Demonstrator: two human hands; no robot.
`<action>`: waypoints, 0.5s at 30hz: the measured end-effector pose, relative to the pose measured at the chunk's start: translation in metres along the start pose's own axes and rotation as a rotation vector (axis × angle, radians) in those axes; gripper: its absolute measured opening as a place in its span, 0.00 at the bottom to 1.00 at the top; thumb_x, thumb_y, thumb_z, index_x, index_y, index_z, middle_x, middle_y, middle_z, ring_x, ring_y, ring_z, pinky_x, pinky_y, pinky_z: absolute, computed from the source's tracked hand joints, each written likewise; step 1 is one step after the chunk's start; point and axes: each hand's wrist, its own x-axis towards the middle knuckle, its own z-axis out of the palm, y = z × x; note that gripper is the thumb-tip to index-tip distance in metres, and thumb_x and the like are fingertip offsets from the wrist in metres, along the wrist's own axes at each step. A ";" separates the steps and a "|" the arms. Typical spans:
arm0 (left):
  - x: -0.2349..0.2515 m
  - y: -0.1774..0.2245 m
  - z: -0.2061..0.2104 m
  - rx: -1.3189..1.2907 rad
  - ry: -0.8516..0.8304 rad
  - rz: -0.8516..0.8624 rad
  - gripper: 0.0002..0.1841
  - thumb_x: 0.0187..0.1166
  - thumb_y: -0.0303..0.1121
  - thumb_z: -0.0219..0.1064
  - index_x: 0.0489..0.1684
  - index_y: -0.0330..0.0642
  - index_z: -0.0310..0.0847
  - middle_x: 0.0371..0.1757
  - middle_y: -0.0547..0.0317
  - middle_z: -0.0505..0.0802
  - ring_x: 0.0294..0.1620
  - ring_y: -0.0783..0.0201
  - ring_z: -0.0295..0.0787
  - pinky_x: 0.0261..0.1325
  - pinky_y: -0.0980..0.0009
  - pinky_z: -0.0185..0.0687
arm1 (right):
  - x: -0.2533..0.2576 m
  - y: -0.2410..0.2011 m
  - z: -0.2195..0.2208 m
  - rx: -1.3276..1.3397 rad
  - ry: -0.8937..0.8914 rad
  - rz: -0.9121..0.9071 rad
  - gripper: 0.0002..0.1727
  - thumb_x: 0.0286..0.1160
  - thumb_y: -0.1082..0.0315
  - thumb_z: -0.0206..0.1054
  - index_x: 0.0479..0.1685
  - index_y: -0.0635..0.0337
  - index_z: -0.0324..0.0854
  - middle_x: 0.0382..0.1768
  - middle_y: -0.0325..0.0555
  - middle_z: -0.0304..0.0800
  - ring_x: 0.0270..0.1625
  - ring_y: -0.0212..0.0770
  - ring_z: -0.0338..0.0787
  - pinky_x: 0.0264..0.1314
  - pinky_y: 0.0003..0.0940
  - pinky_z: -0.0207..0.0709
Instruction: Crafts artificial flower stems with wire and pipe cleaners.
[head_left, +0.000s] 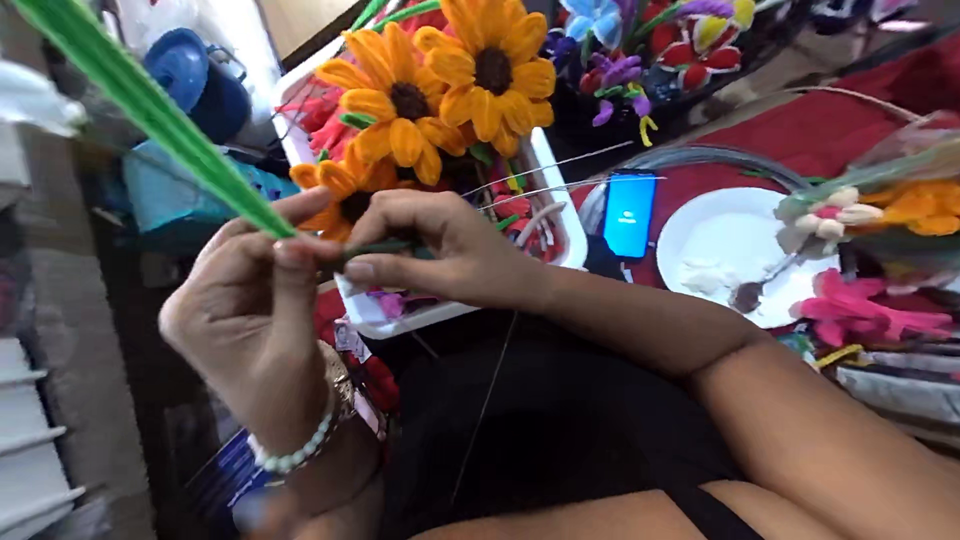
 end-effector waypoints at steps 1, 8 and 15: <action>0.003 0.002 0.003 0.019 0.023 0.009 0.09 0.89 0.36 0.61 0.46 0.45 0.88 0.58 0.69 0.92 0.53 0.74 0.90 0.55 0.76 0.87 | 0.000 -0.001 -0.001 -0.030 0.005 0.000 0.09 0.78 0.70 0.71 0.44 0.70 0.88 0.40 0.46 0.88 0.39 0.28 0.85 0.41 0.22 0.81; 0.014 0.009 0.016 0.128 0.107 0.122 0.07 0.89 0.30 0.60 0.50 0.38 0.84 0.57 0.63 0.87 0.56 0.73 0.86 0.58 0.77 0.85 | 0.007 -0.006 0.001 -0.222 0.136 0.008 0.11 0.81 0.64 0.69 0.45 0.65 0.88 0.37 0.40 0.86 0.31 0.22 0.78 0.32 0.15 0.72; 0.016 0.008 0.018 0.120 0.047 0.104 0.08 0.90 0.34 0.59 0.51 0.45 0.84 0.60 0.65 0.80 0.61 0.75 0.79 0.58 0.82 0.80 | 0.009 -0.012 -0.002 -0.219 0.166 0.029 0.06 0.78 0.69 0.71 0.43 0.64 0.85 0.39 0.41 0.84 0.36 0.25 0.81 0.36 0.16 0.76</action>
